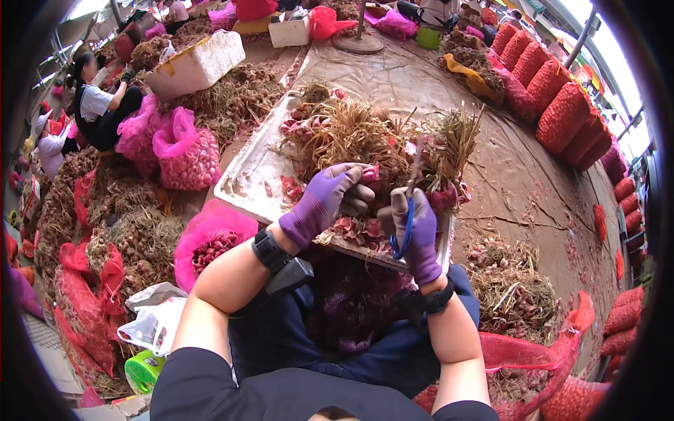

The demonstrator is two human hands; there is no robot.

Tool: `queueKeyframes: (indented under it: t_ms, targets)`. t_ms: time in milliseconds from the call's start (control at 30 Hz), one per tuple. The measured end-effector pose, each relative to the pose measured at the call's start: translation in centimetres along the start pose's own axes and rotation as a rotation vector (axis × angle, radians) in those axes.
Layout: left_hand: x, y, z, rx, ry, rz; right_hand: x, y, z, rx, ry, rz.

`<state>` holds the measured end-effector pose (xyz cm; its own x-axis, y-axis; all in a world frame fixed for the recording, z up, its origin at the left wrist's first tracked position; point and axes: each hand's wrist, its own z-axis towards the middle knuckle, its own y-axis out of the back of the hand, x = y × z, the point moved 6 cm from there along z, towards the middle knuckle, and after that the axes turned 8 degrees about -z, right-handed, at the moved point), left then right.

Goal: The person picks up shallots from a pile, trims the roots and stems using shears, and drops the cleaned bulbs into a pink mesh bag.

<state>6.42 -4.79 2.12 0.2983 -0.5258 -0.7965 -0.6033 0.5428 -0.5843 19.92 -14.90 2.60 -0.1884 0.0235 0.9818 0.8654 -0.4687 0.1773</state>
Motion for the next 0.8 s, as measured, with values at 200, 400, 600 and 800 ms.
queueKeyframes:
  t_ms: [200,400,600,800]
  targets:
    - [-0.2,-2.7,-1.0,0.045,-0.061,0.263,0.5,-0.1,0.4,-0.017,0.035,0.278]
    - [0.6,-3.6,-0.9,0.087,-0.066,0.340,0.3,1.6,0.6,-0.061,0.055,0.058]
    - [0.6,-3.6,-1.2,0.060,0.005,0.350,2.0,4.1,1.5,-0.188,0.157,0.128]
    - [1.3,-3.7,-1.2,0.065,-0.049,0.384,1.3,1.6,0.1,-0.111,0.191,-0.149]
